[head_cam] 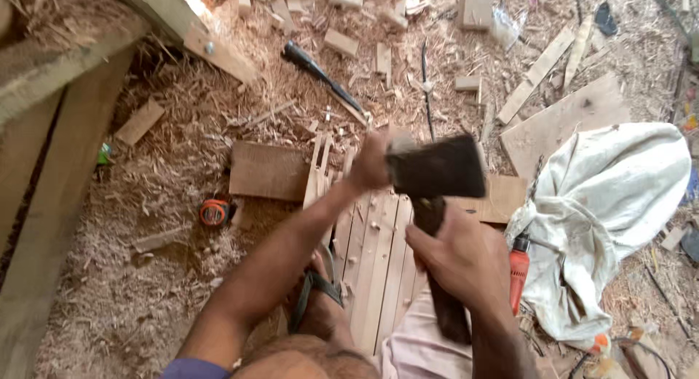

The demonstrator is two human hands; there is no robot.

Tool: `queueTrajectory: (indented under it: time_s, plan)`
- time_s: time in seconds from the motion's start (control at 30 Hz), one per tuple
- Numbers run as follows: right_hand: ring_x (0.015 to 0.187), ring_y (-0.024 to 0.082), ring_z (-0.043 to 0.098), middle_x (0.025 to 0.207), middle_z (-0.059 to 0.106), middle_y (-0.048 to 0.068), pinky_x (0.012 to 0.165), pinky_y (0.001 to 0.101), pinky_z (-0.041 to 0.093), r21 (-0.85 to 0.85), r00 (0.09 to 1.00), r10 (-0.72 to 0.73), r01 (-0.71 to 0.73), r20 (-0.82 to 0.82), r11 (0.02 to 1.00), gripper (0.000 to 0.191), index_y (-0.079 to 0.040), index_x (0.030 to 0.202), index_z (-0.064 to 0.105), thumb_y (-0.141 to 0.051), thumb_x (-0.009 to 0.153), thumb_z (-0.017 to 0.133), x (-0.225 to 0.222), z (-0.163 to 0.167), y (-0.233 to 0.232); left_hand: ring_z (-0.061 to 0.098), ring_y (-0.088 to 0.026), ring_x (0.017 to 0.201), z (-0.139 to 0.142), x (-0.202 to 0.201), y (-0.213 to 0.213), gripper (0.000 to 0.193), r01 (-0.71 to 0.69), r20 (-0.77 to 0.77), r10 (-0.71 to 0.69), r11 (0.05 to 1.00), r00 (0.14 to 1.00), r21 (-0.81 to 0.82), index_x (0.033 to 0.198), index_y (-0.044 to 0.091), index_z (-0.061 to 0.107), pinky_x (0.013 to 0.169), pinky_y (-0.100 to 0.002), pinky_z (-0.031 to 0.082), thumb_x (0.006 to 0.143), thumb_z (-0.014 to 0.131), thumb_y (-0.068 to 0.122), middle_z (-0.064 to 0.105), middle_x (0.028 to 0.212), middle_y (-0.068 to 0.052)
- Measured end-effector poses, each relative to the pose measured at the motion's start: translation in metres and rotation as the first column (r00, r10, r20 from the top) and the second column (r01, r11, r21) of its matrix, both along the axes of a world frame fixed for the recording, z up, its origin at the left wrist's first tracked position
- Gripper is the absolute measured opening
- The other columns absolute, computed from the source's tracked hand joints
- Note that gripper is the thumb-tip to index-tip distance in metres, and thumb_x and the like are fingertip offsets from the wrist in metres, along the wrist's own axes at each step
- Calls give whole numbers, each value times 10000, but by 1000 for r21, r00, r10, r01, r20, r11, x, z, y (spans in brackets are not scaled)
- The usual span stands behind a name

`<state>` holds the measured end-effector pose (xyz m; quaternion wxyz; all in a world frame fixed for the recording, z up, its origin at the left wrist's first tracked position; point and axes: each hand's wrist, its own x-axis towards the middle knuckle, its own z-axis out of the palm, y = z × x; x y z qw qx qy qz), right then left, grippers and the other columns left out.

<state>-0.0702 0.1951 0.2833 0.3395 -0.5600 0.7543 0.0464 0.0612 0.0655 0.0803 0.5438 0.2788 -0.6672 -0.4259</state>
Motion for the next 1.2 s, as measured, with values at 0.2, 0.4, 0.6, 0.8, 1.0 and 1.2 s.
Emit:
queueTrajectory:
  time_s: [0.2,0.4,0.6,0.8,1.0,1.2]
  plan:
    - [380,184,549,531,567,82,378,345,471,254,480,-451,419,752,872,161,20,784,589,-107,810,684,-25,-56,69,531,-146,485,16,-4,-40,163,57,153,-121,929,981,365,779,83,641,411,-240,483,938,679,88,571,624,-21]
    - [378,191,536,539,541,77,344,367,459,456,411,-690,535,596,711,121,4,766,527,-32,804,636,-60,-124,129,654,-176,705,110,13,22,258,-60,117,24,946,993,318,1175,39,515,520,-323,640,990,677,116,602,904,-100]
    - [382,188,529,549,536,72,353,357,451,512,364,-695,484,620,710,84,1,792,542,-17,795,624,-58,-145,134,661,-258,987,162,35,26,376,-64,279,143,959,950,-275,1199,14,484,678,-272,690,1020,754,205,556,1133,-194]
    - [405,175,548,577,552,67,372,345,471,468,361,-644,467,674,751,69,22,797,569,4,781,633,-55,-132,132,642,-79,689,105,11,30,195,-19,71,19,1000,997,-10,1005,144,524,526,-226,596,1053,709,179,598,880,2]
    - [406,168,562,563,564,58,375,338,471,392,373,-583,474,722,789,100,31,784,581,-36,805,652,-58,-108,123,588,-91,585,62,2,51,228,13,42,-17,995,999,98,810,86,591,490,-259,485,997,713,131,590,690,4]
    - [402,148,582,481,616,51,417,300,461,138,656,-386,397,649,907,148,3,783,630,-128,836,676,-61,-70,99,616,-101,559,65,8,53,229,51,109,-54,998,993,25,782,69,598,479,-271,477,974,712,122,610,653,-11]
